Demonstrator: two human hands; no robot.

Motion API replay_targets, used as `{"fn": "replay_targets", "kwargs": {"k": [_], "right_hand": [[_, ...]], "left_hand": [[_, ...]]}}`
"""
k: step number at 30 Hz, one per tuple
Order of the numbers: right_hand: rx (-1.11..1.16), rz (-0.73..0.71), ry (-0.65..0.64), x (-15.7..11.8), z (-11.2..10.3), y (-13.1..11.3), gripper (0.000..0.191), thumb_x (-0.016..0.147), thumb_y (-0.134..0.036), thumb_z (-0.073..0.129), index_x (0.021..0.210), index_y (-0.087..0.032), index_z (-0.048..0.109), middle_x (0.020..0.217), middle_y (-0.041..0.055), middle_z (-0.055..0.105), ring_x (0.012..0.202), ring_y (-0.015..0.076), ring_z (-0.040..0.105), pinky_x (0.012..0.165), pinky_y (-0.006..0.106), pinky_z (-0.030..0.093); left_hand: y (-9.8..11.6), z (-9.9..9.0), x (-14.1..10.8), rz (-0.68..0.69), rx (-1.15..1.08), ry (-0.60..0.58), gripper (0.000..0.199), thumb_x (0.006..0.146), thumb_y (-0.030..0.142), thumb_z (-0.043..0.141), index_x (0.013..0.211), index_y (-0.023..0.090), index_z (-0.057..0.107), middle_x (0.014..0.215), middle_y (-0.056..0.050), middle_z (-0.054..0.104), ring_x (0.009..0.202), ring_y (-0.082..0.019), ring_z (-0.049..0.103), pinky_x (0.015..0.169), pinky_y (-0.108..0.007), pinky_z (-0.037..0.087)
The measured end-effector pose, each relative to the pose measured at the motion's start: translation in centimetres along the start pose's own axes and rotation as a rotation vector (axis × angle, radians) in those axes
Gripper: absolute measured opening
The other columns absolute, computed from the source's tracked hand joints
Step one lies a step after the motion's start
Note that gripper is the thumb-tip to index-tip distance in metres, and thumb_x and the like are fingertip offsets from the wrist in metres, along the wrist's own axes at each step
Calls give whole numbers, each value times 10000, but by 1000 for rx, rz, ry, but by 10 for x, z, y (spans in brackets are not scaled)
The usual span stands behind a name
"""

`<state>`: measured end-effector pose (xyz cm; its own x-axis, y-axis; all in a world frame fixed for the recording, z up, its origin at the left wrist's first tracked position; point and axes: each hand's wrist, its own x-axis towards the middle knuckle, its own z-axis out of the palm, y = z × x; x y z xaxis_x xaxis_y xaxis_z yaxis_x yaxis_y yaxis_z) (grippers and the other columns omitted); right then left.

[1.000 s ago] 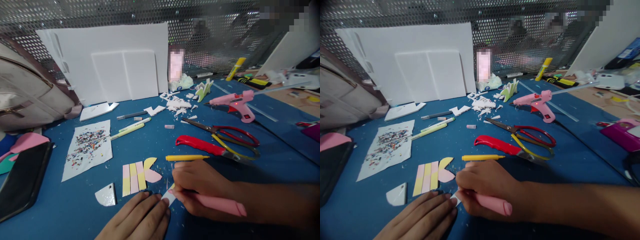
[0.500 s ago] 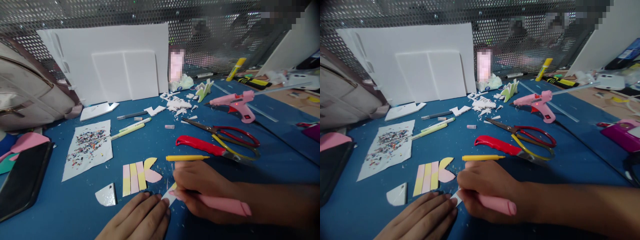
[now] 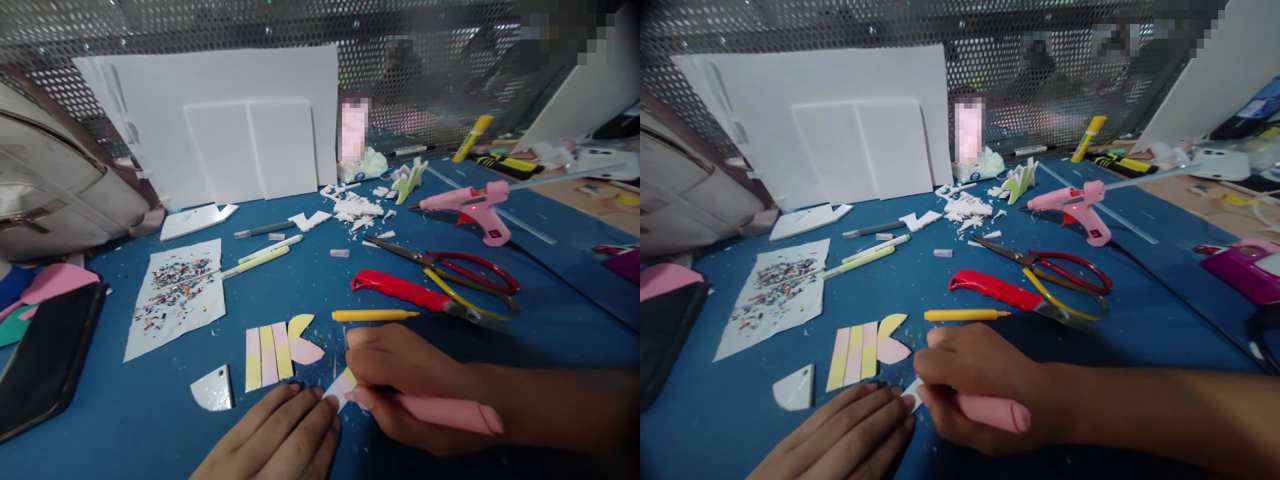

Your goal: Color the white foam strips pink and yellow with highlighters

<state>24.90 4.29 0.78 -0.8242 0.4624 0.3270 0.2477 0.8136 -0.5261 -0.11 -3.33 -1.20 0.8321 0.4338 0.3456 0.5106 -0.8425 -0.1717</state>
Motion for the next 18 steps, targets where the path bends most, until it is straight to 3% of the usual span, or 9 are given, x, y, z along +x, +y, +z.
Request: {"fn": "replay_targets", "kwargs": {"k": [9, 14, 18], "right_hand": [[59, -22, -11, 1, -1, -1, 251, 809, -122, 463, 733, -232, 251, 619, -34, 401, 578, 143, 356, 538, 300, 246], [37, 11, 7, -2, 0, 2, 225, 898, -164, 467, 752, -223, 307, 670, -28, 423, 623, 147, 381, 579, 300, 262], [40, 85, -16, -4, 2, 3, 204, 955, -199, 462, 779, -217, 361, 725, -14, 468, 664, 153, 418, 620, 301, 299]], "left_hand": [[0, -1, 2, 0, 8, 20, 343, 1055, 145, 418, 1322, 210, 623, 1379, 32, 612, 1259, -119, 581, 1239, -350, 198], [2, 0, 3, -27, -23, 52, 361, 1025, 304, 550, 1375, 217, 562, 1376, -42, 615, 1286, -178, 576, 1178, -350, 388], [3, 2, 4, -52, -38, 75, 425, 1016, 391, 558, 1400, 212, 527, 1372, -68, 613, 1299, -204, 567, 1161, -361, 417]]}}
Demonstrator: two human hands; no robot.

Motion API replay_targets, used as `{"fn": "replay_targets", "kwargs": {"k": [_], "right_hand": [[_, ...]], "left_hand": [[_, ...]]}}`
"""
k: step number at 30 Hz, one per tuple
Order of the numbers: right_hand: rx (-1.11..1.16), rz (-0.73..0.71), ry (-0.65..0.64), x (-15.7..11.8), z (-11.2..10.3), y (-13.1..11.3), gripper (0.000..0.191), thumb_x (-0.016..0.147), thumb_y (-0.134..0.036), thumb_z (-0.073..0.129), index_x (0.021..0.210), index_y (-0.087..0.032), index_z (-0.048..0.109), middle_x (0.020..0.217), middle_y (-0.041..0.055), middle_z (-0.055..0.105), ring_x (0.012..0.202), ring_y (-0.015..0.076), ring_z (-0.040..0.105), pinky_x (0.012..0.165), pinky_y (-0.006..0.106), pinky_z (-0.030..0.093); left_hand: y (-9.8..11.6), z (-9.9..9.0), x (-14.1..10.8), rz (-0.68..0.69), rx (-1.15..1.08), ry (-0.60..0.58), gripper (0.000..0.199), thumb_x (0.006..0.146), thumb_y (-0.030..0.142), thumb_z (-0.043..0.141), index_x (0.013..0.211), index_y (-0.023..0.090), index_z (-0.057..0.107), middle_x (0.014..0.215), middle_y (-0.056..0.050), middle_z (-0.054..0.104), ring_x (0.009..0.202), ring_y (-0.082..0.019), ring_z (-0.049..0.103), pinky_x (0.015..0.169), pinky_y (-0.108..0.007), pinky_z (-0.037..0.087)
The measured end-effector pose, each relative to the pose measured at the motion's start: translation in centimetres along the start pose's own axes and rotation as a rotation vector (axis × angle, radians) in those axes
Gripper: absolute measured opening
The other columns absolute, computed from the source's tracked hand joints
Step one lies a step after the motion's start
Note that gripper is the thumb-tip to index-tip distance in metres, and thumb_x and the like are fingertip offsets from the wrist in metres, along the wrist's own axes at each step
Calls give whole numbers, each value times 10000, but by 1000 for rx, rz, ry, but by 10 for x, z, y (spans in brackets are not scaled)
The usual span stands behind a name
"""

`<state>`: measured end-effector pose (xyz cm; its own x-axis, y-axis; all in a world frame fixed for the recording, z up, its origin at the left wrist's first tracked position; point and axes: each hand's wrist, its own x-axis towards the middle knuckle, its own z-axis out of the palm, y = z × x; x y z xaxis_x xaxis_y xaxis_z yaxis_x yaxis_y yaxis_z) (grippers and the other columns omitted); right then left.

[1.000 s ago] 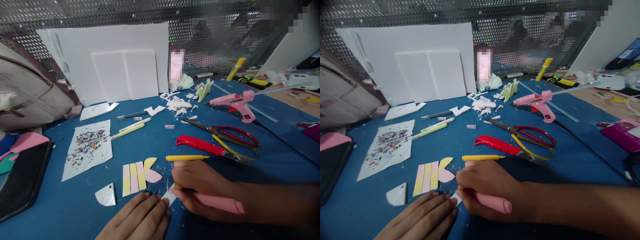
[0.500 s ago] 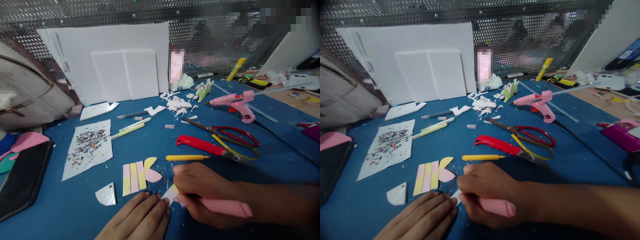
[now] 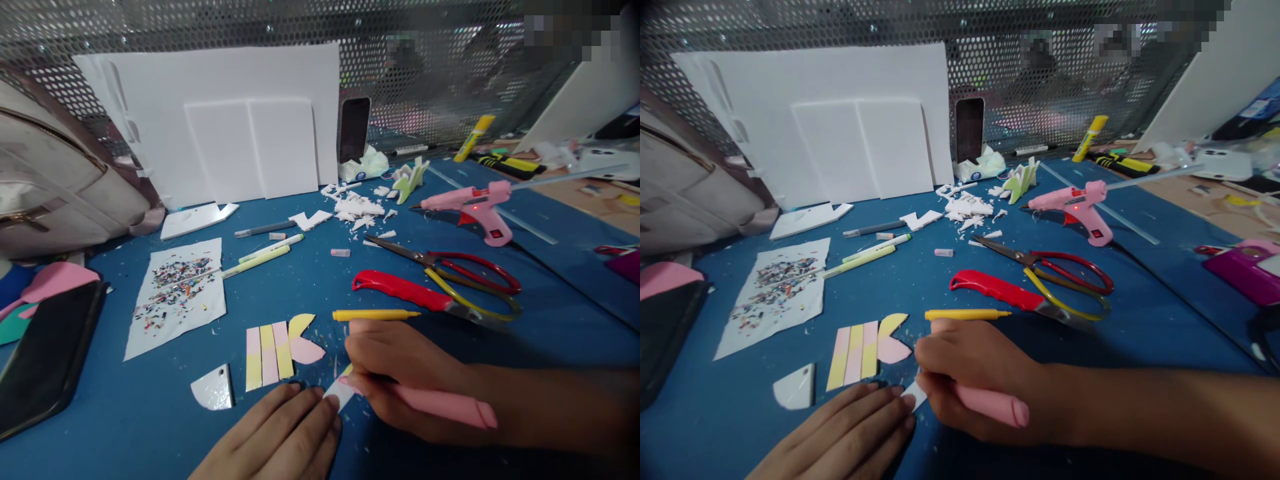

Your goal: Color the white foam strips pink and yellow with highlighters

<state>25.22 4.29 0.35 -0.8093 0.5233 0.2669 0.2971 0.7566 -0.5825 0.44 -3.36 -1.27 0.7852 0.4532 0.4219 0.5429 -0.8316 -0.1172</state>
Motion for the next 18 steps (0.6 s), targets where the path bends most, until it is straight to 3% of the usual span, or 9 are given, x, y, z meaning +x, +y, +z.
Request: {"fn": "replay_targets", "kwargs": {"k": [5, 8, 11, 18], "right_hand": [[-28, -35, 2, -1, 2, 1, 200, 950, -210, 464, 781, -217, 355, 726, -12, 462, 659, 156, 408, 618, 308, 288], [-49, -54, 7, 0, 0, 0, 206, 946, -196, 454, 774, -216, 341, 713, -14, 448, 652, 153, 398, 607, 305, 280], [-34, -63, -9, 1, -2, -2, 220, 933, -177, 450, 759, -216, 320, 688, -21, 425, 637, 147, 382, 595, 301, 273], [30, -66, -5, 2, -6, -5, 235, 932, -161, 437, 741, -213, 312, 671, -30, 404, 640, 139, 370, 596, 296, 266]], "left_hand": [[-2, -2, 0, 10, 11, -13, 373, 1027, 342, 544, 1370, 199, 558, 1350, -57, 630, 1276, -182, 583, 1178, -363, 387], [-3, -4, 2, 28, 22, -24, 293, 1052, 216, 473, 1305, 201, 621, 1325, 4, 650, 1231, -126, 605, 1228, -346, 262], [-5, -4, 4, 32, 26, -36, 350, 1064, 137, 383, 1258, 210, 664, 1299, 52, 665, 1194, -98, 622, 1240, -336, 171], [-5, -3, 3, 35, 15, -17, 367, 1065, 142, 370, 1258, 221, 671, 1293, 58, 670, 1188, -107, 628, 1231, -340, 193]]}}
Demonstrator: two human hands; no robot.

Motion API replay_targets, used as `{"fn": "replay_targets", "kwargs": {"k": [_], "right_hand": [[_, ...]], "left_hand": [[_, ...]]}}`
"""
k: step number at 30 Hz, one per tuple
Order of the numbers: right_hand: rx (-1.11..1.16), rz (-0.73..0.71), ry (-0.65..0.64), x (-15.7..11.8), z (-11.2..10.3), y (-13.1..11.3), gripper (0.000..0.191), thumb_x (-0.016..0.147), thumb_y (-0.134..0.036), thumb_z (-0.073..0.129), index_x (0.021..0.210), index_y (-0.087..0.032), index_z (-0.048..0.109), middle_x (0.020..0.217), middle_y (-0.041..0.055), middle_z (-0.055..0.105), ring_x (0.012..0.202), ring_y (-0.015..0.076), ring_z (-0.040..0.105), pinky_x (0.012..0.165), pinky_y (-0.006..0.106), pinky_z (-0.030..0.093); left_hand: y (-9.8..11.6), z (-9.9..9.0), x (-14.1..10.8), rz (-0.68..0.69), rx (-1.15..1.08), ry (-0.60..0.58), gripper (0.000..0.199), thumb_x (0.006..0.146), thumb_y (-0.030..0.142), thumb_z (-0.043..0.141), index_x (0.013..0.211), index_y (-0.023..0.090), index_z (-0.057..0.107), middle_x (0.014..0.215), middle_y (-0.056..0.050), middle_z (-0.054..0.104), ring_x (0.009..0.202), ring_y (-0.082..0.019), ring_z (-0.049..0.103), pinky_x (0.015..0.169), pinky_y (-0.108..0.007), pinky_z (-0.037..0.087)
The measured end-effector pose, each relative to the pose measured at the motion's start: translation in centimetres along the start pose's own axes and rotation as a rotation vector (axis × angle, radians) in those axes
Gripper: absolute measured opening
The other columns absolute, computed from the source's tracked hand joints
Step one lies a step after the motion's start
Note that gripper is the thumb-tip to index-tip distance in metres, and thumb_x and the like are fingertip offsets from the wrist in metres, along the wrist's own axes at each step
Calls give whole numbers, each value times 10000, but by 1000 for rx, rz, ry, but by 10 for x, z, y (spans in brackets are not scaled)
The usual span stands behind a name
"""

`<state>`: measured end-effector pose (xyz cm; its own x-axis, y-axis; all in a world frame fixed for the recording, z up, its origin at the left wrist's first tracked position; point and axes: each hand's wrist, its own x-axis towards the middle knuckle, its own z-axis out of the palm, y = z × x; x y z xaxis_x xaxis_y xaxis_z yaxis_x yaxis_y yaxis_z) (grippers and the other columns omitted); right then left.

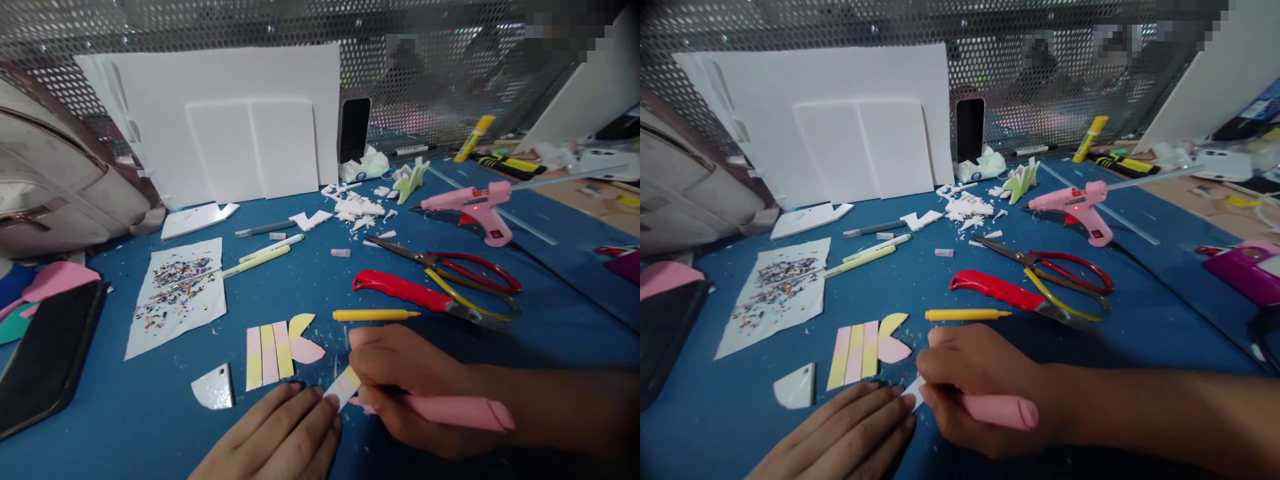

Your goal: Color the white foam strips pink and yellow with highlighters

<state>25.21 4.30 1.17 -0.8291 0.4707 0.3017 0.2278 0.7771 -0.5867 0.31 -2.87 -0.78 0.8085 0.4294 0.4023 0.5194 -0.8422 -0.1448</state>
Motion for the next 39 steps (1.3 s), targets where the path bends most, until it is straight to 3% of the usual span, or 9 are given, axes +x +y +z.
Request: {"fn": "replay_targets", "kwargs": {"k": [7, 15, 21, 28, 39], "right_hand": [[-11, 88, -9, -1, 3, 5, 198, 968, -188, 464, 791, -203, 376, 733, -24, 450, 681, 139, 394, 630, 291, 285], [-27, 29, -11, 1, 0, 0, 220, 921, -160, 423, 743, -219, 308, 677, -21, 433, 637, 148, 384, 604, 305, 284], [19, 81, 35, 2, -3, -2, 228, 944, -165, 416, 740, -217, 329, 671, -29, 436, 631, 143, 410, 601, 297, 300], [-65, 50, 13, 1, 0, 0, 212, 932, -168, 420, 747, -220, 332, 687, -18, 452, 637, 153, 402, 605, 308, 295], [-5, 91, -3, 1, -2, 0, 210, 949, -163, 432, 764, -212, 344, 703, -21, 445, 657, 143, 404, 605, 294, 300]], "left_hand": [[1, -2, -1, 10, 10, -38, 376, 1067, 143, 354, 1283, 209, 656, 1333, 41, 650, 1221, -116, 613, 1229, -343, 187], [3, 0, -2, -16, 3, 28, 383, 1064, 130, 356, 1206, 219, 700, 1251, 62, 696, 1141, -102, 657, 1232, -333, 184], [-1, -3, 4, -12, 0, 0, 390, 1067, 131, 347, 1222, 226, 692, 1277, 64, 683, 1169, -94, 643, 1228, -319, 188], [0, -2, 2, 9, 11, -10, 392, 1066, 124, 346, 1245, 224, 679, 1290, 59, 676, 1178, -99, 639, 1225, -331, 196], [-1, -4, -2, 28, 19, -41, 375, 1070, 145, 353, 1285, 214, 652, 1326, 40, 654, 1212, -105, 620, 1225, -339, 199]]}}
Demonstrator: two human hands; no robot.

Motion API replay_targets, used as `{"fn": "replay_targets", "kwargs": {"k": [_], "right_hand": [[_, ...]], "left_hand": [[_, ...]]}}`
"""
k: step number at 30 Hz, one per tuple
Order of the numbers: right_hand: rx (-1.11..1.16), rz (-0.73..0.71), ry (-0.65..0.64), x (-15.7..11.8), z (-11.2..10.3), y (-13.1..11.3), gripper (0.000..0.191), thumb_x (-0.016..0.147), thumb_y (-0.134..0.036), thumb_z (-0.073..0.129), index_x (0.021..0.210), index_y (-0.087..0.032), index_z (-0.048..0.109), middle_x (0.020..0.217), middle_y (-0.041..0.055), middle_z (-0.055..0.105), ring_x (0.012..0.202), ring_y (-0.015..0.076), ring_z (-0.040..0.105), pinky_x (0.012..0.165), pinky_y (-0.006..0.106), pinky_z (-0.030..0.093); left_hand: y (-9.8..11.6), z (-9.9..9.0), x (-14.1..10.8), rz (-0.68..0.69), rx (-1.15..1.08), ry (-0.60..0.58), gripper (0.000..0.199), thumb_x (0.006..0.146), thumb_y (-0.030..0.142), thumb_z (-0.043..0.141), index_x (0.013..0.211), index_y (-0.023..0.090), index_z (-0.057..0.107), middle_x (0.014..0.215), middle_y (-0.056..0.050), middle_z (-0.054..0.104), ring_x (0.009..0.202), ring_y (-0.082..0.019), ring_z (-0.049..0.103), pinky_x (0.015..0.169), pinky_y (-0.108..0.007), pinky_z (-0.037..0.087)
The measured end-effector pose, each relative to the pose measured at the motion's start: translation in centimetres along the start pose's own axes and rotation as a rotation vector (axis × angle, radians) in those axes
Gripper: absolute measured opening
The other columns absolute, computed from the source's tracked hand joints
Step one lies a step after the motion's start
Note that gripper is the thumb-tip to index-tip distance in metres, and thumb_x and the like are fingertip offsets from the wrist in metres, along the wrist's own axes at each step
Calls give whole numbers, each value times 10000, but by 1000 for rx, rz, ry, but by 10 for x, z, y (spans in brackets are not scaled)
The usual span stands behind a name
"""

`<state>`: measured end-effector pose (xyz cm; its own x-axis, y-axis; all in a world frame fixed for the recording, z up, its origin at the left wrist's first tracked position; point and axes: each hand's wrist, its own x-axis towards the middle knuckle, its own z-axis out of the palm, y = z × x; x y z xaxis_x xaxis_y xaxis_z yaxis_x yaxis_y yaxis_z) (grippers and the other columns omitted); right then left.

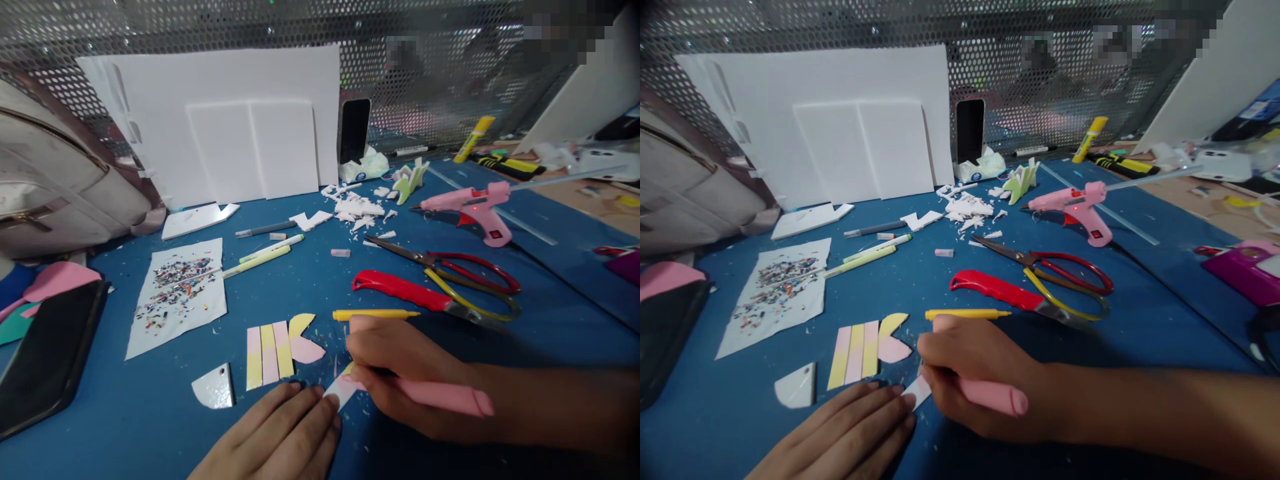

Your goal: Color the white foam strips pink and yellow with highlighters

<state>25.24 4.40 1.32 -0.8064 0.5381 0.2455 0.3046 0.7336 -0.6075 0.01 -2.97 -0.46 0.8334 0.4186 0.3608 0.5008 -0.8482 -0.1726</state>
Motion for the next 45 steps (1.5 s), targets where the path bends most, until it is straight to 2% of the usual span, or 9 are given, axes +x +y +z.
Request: {"fn": "replay_targets", "kwargs": {"k": [5, 11, 15, 21, 26, 30, 36, 45], "right_hand": [[-31, -50, 20, -2, 3, 2, 218, 925, -171, 429, 742, -217, 319, 687, -13, 438, 645, 150, 382, 603, 311, 289], [87, -29, 30, 2, -3, -4, 245, 943, -158, 390, 721, -215, 304, 668, -18, 428, 631, 141, 394, 608, 304, 300], [36, 12, 14, 1, -2, -1, 221, 942, -129, 440, 764, -211, 339, 706, -26, 433, 669, 141, 392, 627, 292, 309], [-35, -43, -1, -3, 3, 3, 214, 925, -147, 452, 765, -213, 326, 720, -18, 434, 671, 148, 387, 624, 312, 295], [2, -8, 36, 0, -1, -2, 239, 951, -149, 400, 741, -219, 307, 676, -25, 422, 638, 145, 386, 601, 302, 300], [-8, 26, 8, 3, -2, -2, 220, 942, -136, 424, 761, -218, 330, 705, -14, 453, 664, 152, 408, 617, 300, 318], [-17, -14, 12, 2, 0, 0, 245, 948, -156, 407, 741, -220, 291, 660, -23, 420, 626, 145, 381, 596, 306, 284], [-21, -25, 24, 0, 0, -3, 238, 938, -150, 400, 732, -221, 303, 670, -11, 444, 632, 149, 395, 598, 310, 302]], "left_hand": [[1, 1, 0, 0, -2, 13, 381, 1067, 135, 350, 1283, 212, 654, 1321, 39, 658, 1203, -109, 629, 1216, -343, 214], [-1, 2, 2, -15, -10, 3, 383, 1066, 128, 350, 1282, 209, 656, 1324, 44, 655, 1216, -107, 617, 1222, -334, 193], [0, 2, 2, -13, -8, 8, 371, 1069, 144, 359, 1276, 208, 660, 1313, 44, 662, 1208, -105, 619, 1225, -339, 187], [1, 1, 3, -26, -10, 27, 362, 1066, 138, 371, 1261, 215, 666, 1304, 46, 666, 1205, -100, 621, 1227, -329, 211], [1, 1, 1, -28, -8, 32, 361, 1064, 138, 377, 1272, 212, 663, 1308, 43, 663, 1206, -104, 619, 1232, -336, 190], [2, 2, -3, -7, -20, -31, 355, 1059, 147, 401, 1342, 189, 611, 1383, 14, 614, 1267, -134, 582, 1231, -356, 181], [1, 4, -5, 13, -7, -33, 376, 1062, 139, 368, 1351, 186, 602, 1384, 9, 614, 1261, -137, 591, 1214, -356, 206], [3, 4, 0, -21, -15, -14, 350, 1058, 146, 400, 1305, 206, 640, 1343, 32, 642, 1228, -121, 610, 1226, -342, 192]]}}
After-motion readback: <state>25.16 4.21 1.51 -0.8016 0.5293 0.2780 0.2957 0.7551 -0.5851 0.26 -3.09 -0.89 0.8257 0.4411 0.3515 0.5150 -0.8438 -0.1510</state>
